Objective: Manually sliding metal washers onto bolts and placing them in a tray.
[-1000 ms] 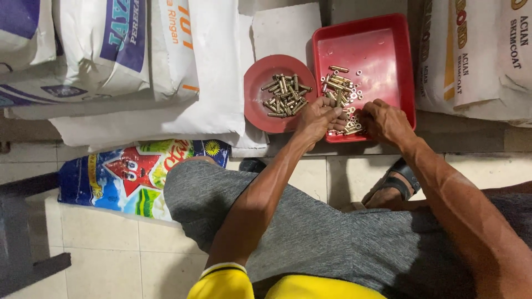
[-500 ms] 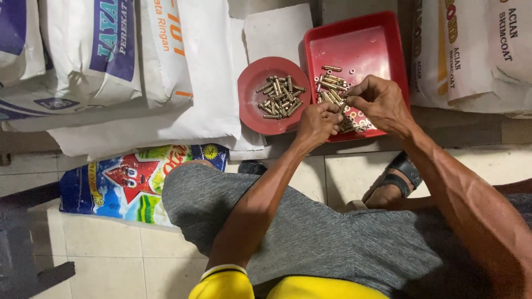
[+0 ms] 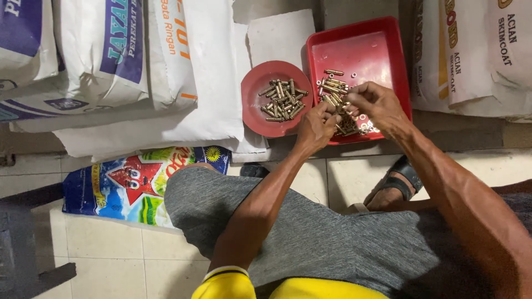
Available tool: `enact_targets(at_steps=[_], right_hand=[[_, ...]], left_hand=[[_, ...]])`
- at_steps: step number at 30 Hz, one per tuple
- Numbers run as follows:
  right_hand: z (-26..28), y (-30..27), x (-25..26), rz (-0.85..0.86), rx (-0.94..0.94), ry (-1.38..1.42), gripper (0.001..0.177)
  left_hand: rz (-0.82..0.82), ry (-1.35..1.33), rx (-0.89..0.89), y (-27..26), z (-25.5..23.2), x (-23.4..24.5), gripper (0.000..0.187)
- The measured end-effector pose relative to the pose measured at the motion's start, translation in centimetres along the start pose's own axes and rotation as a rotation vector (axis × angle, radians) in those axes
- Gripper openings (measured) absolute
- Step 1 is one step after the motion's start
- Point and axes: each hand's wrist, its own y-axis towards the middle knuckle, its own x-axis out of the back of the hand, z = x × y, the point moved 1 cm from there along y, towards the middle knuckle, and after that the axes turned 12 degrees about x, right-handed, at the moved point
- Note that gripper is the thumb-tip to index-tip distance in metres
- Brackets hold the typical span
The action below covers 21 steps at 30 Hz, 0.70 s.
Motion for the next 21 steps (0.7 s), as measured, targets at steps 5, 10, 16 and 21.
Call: enact_targets(at_steps=[5, 10, 16, 21], right_hand=[[-9.2, -1.4, 2.1, 0.246, 0.206, -0.854, 0.018], [-13.4, -1.1, 2.2, 0.328, 0.181, -1.045, 0.02], [-10.7, -0.5, 1.9, 0.221, 0.06, -0.721, 0.024], [0.8, 0.2, 0.6, -0.059, 0.13, -0.278, 0.015]], left_hand=[[-0.037, -0.173, -0.017, -0.8, -1.2, 0.8, 0.021], [0.023, -0.17, -0.028, -1.3, -0.3, 0.8, 0.02], [0.022, -0.047, -0.014, -1.6, -1.2, 1.1, 0.022], [0.007, 0.136, -0.042, 0.4, 0.4, 0.4, 0.019]])
